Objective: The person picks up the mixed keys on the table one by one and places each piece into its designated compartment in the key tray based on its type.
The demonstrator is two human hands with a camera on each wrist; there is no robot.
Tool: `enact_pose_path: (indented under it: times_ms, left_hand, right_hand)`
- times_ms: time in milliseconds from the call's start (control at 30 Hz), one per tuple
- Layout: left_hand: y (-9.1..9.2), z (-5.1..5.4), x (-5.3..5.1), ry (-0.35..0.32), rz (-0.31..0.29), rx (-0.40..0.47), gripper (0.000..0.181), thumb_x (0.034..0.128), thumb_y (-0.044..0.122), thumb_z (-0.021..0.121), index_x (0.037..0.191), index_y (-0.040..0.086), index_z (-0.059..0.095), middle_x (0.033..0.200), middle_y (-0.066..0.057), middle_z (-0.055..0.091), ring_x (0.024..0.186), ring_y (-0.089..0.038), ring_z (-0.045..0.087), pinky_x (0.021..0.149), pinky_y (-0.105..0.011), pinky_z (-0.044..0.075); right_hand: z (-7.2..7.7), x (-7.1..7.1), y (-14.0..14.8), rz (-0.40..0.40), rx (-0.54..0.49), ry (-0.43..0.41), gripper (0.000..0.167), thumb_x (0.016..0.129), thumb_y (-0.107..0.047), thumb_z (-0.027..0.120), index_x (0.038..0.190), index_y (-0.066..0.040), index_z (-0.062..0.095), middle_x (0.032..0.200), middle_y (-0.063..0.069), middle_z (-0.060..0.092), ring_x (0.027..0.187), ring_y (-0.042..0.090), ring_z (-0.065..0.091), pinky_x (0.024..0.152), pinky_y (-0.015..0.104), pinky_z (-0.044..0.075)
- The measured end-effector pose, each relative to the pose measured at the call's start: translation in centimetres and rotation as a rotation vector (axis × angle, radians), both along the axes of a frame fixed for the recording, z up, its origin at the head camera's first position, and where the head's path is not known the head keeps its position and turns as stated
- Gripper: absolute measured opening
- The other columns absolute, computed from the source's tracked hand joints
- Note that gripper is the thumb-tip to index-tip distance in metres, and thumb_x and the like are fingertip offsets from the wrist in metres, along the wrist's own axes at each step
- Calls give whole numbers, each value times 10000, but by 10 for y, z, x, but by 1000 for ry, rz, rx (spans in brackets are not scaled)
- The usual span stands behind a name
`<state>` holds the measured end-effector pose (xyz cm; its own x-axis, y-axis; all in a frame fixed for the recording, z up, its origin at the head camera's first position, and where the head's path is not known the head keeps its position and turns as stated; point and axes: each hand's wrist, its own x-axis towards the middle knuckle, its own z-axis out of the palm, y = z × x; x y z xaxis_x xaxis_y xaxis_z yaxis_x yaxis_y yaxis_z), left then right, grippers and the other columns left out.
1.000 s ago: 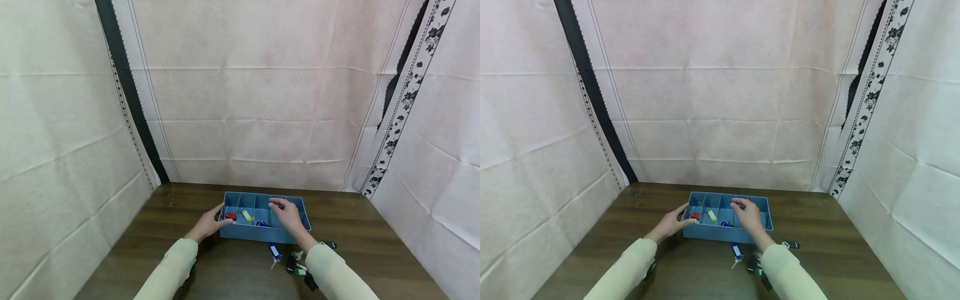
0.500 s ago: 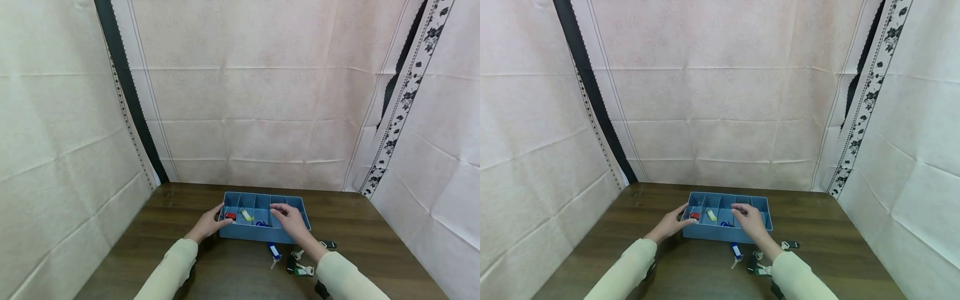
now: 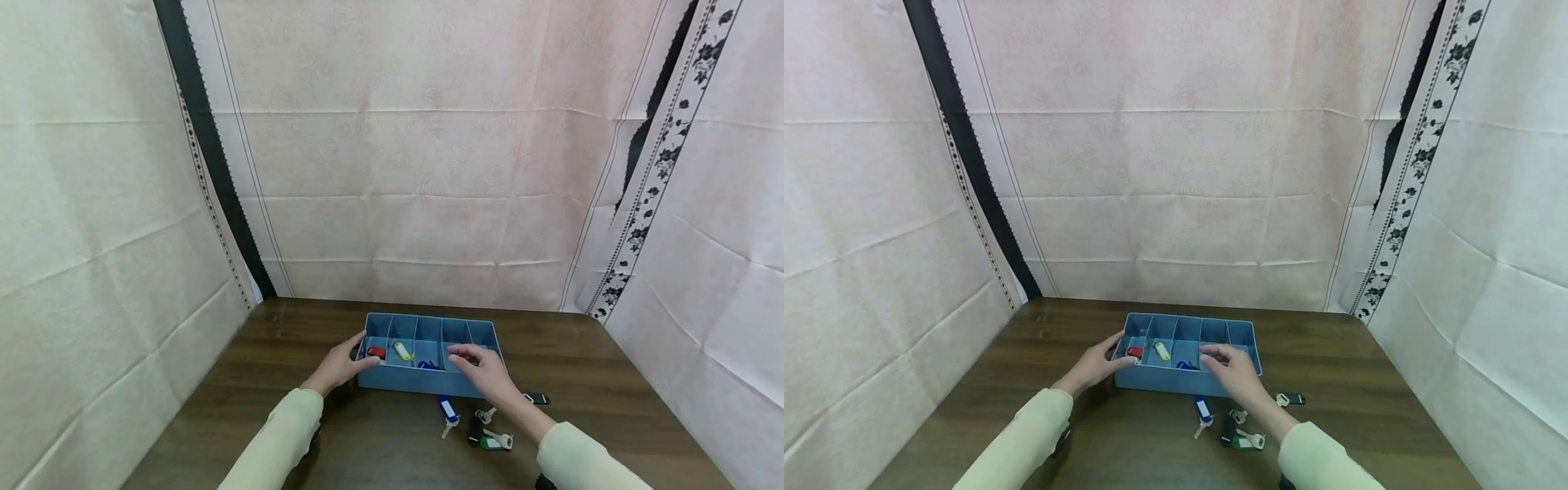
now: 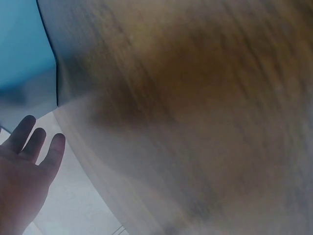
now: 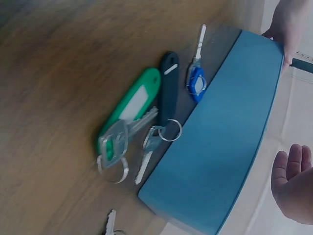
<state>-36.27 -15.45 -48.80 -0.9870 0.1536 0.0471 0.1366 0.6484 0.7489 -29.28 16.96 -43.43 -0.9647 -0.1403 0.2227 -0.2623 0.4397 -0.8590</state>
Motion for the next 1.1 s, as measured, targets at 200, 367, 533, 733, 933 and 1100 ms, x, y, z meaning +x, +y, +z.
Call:
enact_pose_path:
  times_ms: [200, 367, 533, 733, 933, 1100]
  left_hand:
    - [0, 0, 0, 1, -5, 0, 846, 872, 557, 694, 1557, 205, 344, 1553, -157, 376, 1405, -421, 346, 1064, -669, 315]
    - [0, 1, 1, -8, -1, 0, 848, 871, 559, 694, 1558, 209, 341, 1555, -152, 375, 1405, -419, 347, 1059, -671, 319]
    - [0, 1, 0, -11, 0, 2, 843, 872, 548, 700, 1558, 214, 342, 1557, -146, 373, 1409, -416, 342, 1061, -672, 315]
    - [0, 0, -2, -7, -8, -13, 852, 865, 556, 703, 1557, 210, 345, 1556, -155, 373, 1407, -422, 343, 1062, -669, 317]
    - [-1, -1, -3, -5, -13, -18, 869, 858, 582, 693, 1559, 210, 339, 1559, -151, 369, 1407, -421, 343, 1060, -669, 319]
    - [-2, 0, -2, -12, -12, -15, 879, 848, 594, 697, 1558, 219, 342, 1561, -143, 368, 1412, -413, 339, 1066, -664, 316]
  right_hand:
    - [-5, 3, 6, 28, -18, -34, 244, 981, -266, 643, 1195, -171, 712, 1215, 49, 672, 1078, 219, 617, 908, 382, 543]
    - [-10, 5, 12, 42, -5, -39, 254, 984, -279, 636, 1194, -155, 710, 1187, 56, 682, 1082, 228, 623, 922, 414, 537]
    - [-16, 9, 18, 49, 6, -63, 290, 981, -307, 637, 1204, -132, 702, 1188, 60, 681, 1102, 239, 619, 941, 438, 526]
    - [-26, 16, 27, 100, 41, -91, 326, 981, -326, 633, 1212, -103, 693, 1187, 63, 671, 1082, 244, 610, 904, 425, 544]
    - [-39, 18, 34, 158, 106, -80, 336, 974, -341, 642, 1184, -86, 705, 1123, 33, 677, 984, 196, 608, 806, 309, 549]
    - [-49, 21, 39, 172, 174, -48, 287, 967, -308, 659, 1143, -92, 726, 1082, -1, 684, 959, 168, 604, 791, 269, 519]
